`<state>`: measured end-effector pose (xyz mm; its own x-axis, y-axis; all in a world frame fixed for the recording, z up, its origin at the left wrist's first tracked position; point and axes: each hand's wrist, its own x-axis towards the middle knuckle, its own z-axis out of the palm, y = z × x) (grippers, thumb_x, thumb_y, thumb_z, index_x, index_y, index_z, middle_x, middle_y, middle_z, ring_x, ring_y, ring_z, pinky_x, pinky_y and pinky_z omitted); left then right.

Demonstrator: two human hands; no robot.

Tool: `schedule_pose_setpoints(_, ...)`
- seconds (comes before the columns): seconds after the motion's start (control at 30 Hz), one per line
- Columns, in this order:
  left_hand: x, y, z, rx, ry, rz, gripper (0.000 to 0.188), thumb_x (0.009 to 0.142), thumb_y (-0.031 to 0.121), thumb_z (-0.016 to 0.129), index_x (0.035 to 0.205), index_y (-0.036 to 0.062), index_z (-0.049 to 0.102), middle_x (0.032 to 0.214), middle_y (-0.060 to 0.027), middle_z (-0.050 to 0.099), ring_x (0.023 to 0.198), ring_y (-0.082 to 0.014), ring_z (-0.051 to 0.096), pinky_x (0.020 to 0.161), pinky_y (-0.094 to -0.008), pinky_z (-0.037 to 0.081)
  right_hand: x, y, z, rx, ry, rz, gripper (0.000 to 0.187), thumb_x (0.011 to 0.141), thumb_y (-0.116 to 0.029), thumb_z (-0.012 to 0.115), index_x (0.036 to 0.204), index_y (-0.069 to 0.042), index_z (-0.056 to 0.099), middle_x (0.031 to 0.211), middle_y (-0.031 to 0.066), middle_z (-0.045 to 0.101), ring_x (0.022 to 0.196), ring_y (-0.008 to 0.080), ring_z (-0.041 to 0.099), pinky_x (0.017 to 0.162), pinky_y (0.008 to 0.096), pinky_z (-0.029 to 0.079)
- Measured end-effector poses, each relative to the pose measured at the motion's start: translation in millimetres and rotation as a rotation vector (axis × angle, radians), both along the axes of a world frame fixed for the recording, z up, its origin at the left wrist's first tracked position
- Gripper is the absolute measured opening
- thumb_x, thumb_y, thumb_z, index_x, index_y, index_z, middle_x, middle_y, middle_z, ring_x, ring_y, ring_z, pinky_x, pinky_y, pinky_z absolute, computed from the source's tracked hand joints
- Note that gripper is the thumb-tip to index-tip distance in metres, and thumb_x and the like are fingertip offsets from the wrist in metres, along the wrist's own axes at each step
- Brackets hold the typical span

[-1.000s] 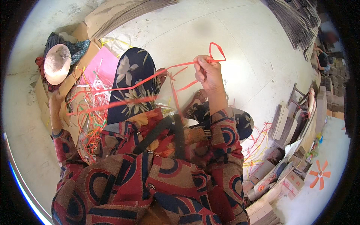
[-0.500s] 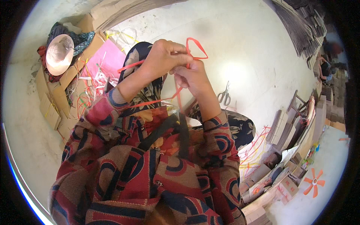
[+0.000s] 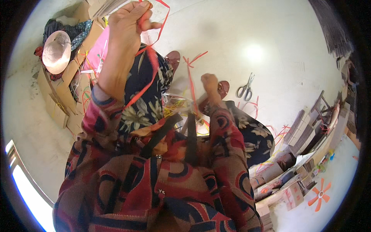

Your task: The person gathers a stack of flat cardboard pieces and ties them together using red plastic strips. They wrap the strips around the stack, tie knots, and trim the excess with scissors. The person then places the bundled stack aside and repeats the process with another stack.

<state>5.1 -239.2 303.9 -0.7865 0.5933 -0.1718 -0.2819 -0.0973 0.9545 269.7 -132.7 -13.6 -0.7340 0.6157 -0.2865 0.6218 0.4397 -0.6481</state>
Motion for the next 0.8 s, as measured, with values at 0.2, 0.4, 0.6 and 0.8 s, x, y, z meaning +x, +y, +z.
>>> schedule_pose_setpoints(0.2, 11.5, 7.0, 17.6, -0.352, 0.124, -0.038, 0.019, 0.088, 0.013, 0.052, 0.082, -0.0051, 0.058, 0.066, -0.0067, 0.056, 0.058, -0.0134, 0.055, 0.063, -0.0274, 0.050, -20.7, -75.0, 2.9, 0.006, -0.502, -0.027, 0.020, 0.074, -0.021, 0.061, 0.085, -0.005, 0.065, 0.083, 0.0186, 0.061, 0.087, 0.0339, 0.060, 0.072, 0.0442, 0.050)
schedule_pose_setpoints(0.4, 10.2, 20.6, 19.8, -0.335, 0.093, -0.029, 0.018, 0.087, 0.010, 0.050, 0.085, -0.0068, 0.057, 0.067, -0.0080, 0.056, 0.057, -0.0139, 0.054, 0.071, -0.0307, 0.050, -25.4, -63.1, -38.1, -0.033, -0.587, 0.218, 0.016, 0.076, -0.017, 0.058, 0.082, -0.005, 0.066, 0.082, 0.0186, 0.065, 0.076, 0.0343, 0.064, 0.067, 0.0420, 0.052)
schedule_pose_setpoints(0.6, 1.8, 16.2, 14.3, -0.290, 0.018, -0.123, 0.023, 0.081, 0.005, 0.056, 0.096, -0.0124, 0.060, 0.076, -0.0127, 0.063, 0.065, -0.0159, 0.059, 0.068, -0.0259, 0.048, -55.5, -31.1, -36.8, -0.999, -0.091, -0.536, 0.011, 0.082, -0.014, 0.056, 0.085, -0.005, 0.061, 0.073, 0.0072, 0.063, 0.071, 0.0218, 0.064, 0.061, 0.0339, 0.052)
schedule_pose_setpoints(0.8, 13.0, 20.0, 8.3, -0.110, -0.080, -0.245, 0.023, 0.080, 0.003, 0.057, 0.099, -0.0112, 0.058, 0.078, -0.0139, 0.064, 0.068, -0.0163, 0.060, 0.067, -0.0259, 0.049, -111.5, 56.2, 102.3, -1.127, 0.823, -0.724, 0.012, 0.088, -0.011, 0.052, 0.094, -0.003, 0.058, 0.071, 0.0050, 0.058, 0.056, 0.0134, 0.055, 0.043, 0.0254, 0.042)
